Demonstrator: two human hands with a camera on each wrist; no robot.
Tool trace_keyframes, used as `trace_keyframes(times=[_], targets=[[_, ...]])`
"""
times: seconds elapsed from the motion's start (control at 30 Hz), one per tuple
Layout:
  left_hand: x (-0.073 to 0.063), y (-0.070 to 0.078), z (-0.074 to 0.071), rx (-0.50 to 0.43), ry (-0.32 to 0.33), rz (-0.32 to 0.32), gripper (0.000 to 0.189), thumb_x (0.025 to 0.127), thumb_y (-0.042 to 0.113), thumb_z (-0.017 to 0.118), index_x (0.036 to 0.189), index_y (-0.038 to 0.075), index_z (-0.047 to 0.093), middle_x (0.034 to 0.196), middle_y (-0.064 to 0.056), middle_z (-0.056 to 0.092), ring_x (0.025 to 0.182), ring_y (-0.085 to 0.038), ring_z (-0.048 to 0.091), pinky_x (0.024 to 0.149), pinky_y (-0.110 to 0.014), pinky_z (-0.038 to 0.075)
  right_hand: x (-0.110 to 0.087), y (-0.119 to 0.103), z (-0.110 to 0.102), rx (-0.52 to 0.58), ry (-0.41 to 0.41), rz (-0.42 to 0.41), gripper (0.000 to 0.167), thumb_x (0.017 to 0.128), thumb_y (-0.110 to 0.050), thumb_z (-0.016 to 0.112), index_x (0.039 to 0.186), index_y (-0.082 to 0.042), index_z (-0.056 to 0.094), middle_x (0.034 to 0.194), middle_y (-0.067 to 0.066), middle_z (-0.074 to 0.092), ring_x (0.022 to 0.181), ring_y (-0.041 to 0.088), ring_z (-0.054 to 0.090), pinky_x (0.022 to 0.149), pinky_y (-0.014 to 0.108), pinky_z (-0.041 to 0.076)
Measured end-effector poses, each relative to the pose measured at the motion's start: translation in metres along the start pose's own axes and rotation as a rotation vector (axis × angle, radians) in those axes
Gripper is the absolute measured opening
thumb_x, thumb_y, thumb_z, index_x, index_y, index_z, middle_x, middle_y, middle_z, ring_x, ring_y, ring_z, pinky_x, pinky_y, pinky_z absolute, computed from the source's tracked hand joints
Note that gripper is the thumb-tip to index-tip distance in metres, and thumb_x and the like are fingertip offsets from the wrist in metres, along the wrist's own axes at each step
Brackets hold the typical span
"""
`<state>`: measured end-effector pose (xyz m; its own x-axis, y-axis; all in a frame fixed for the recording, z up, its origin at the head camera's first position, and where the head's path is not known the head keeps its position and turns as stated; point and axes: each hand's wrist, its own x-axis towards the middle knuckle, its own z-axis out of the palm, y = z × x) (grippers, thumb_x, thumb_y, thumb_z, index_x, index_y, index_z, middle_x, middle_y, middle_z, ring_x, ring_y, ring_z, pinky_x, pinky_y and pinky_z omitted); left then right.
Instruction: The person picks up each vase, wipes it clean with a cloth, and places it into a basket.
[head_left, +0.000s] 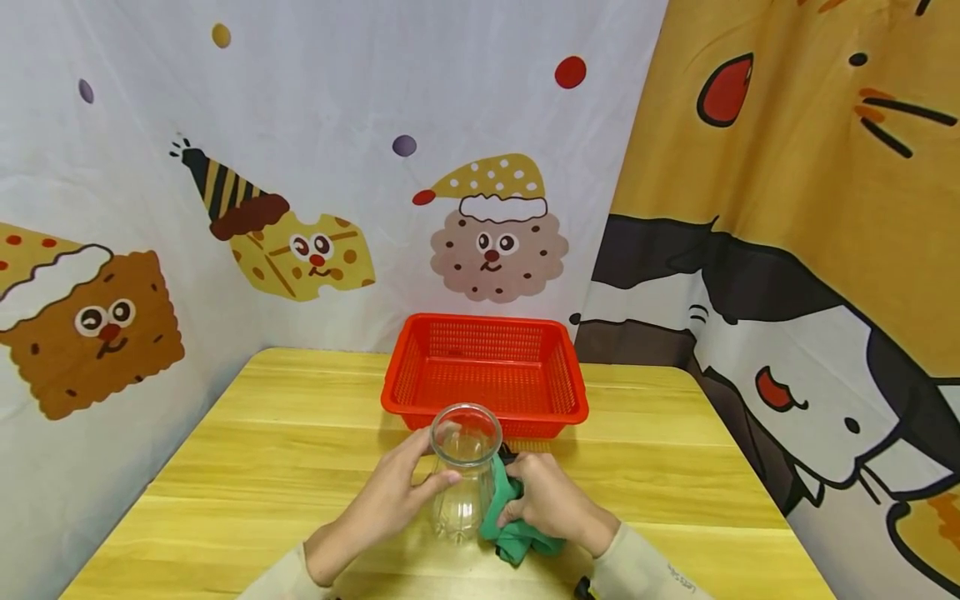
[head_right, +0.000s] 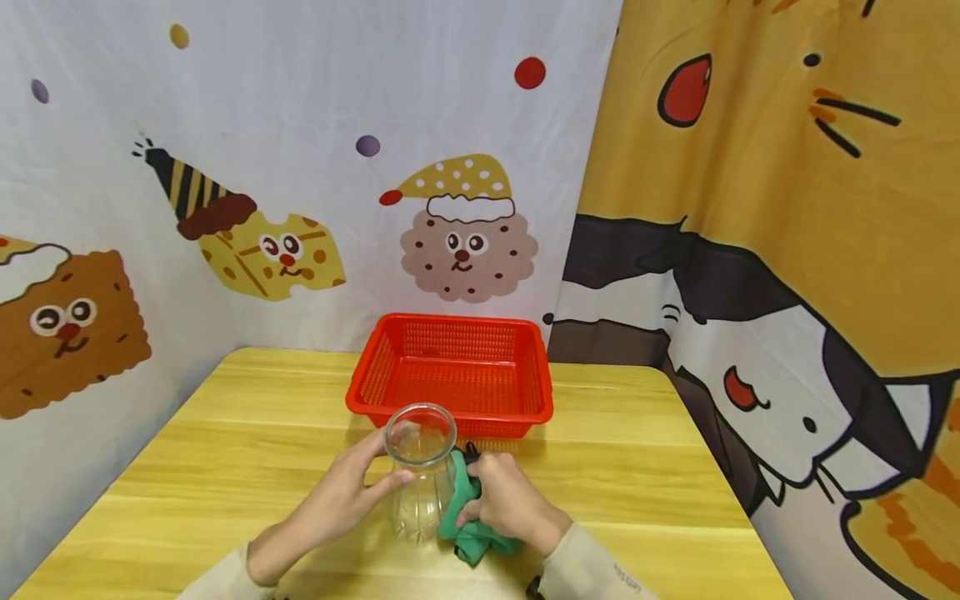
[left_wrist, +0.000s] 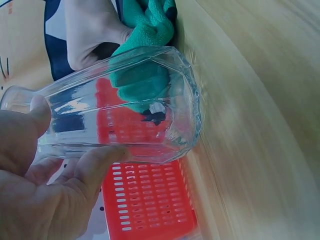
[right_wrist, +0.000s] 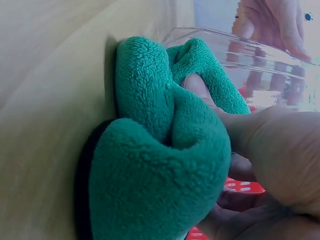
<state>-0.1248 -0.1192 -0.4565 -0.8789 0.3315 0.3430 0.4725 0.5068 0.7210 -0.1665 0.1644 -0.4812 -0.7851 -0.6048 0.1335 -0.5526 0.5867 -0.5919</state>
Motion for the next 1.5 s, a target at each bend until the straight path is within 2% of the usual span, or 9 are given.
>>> trace_keyframes(times=[0.27,0.47,0.77,1.13,1.5], targets=[[0.000,0.000,0.001,-0.001,0.005,-0.001,0.060,0.108,0.033,0.082,0.163,0.016,0.063,0.147,-0.005,0.080,0.133,-0.032,0.079,0.117,-0.063,0.064,-0.001,0.005,0.001,0.090,-0.003,0.056,0.041,0.080,-0.027,0.108,0.115,-0.013,0.091,0.097,-0.006,0.086,0.085,-0.005,0.067,0.070,0.018,0.057],[0.001,-0.002,0.001,0.011,0.005,0.010,0.061,0.109,0.033,0.082,0.163,0.015,0.063,0.146,-0.005,0.080,0.133,-0.032,0.079,0.117,-0.063,0.064,-0.001,0.006,0.002,0.105,0.014,0.071,0.046,0.079,-0.027,0.110,0.118,-0.012,0.091,0.099,-0.005,0.086,0.083,-0.005,0.067,0.068,0.019,0.057],[0.003,-0.003,0.001,0.010,0.019,0.017,0.062,0.108,0.032,0.083,0.164,0.016,0.063,0.147,-0.004,0.080,0.133,-0.030,0.079,0.117,-0.061,0.065,-0.002,0.007,0.001,0.120,0.058,0.071,0.047,0.079,-0.027,0.110,0.120,-0.013,0.091,0.108,-0.001,0.089,0.089,-0.004,0.072,0.076,0.019,0.062],[0.002,-0.002,0.001,0.007,0.001,0.003,0.062,0.108,0.032,0.083,0.164,0.017,0.063,0.147,-0.003,0.080,0.134,-0.029,0.079,0.117,-0.063,0.064,-0.004,0.002,0.000,0.181,0.079,0.091,0.044,0.084,-0.030,0.108,0.123,-0.019,0.090,0.112,-0.004,0.089,0.094,-0.002,0.077,0.082,0.020,0.066],[0.002,-0.002,0.001,0.016,0.008,0.012,0.062,0.108,0.031,0.083,0.164,0.016,0.063,0.147,-0.004,0.080,0.134,-0.030,0.079,0.117,-0.063,0.064,-0.005,-0.005,-0.003,0.197,0.136,0.080,0.045,0.083,-0.027,0.108,0.123,-0.017,0.090,0.116,0.000,0.088,0.094,0.002,0.078,0.081,0.021,0.067]])
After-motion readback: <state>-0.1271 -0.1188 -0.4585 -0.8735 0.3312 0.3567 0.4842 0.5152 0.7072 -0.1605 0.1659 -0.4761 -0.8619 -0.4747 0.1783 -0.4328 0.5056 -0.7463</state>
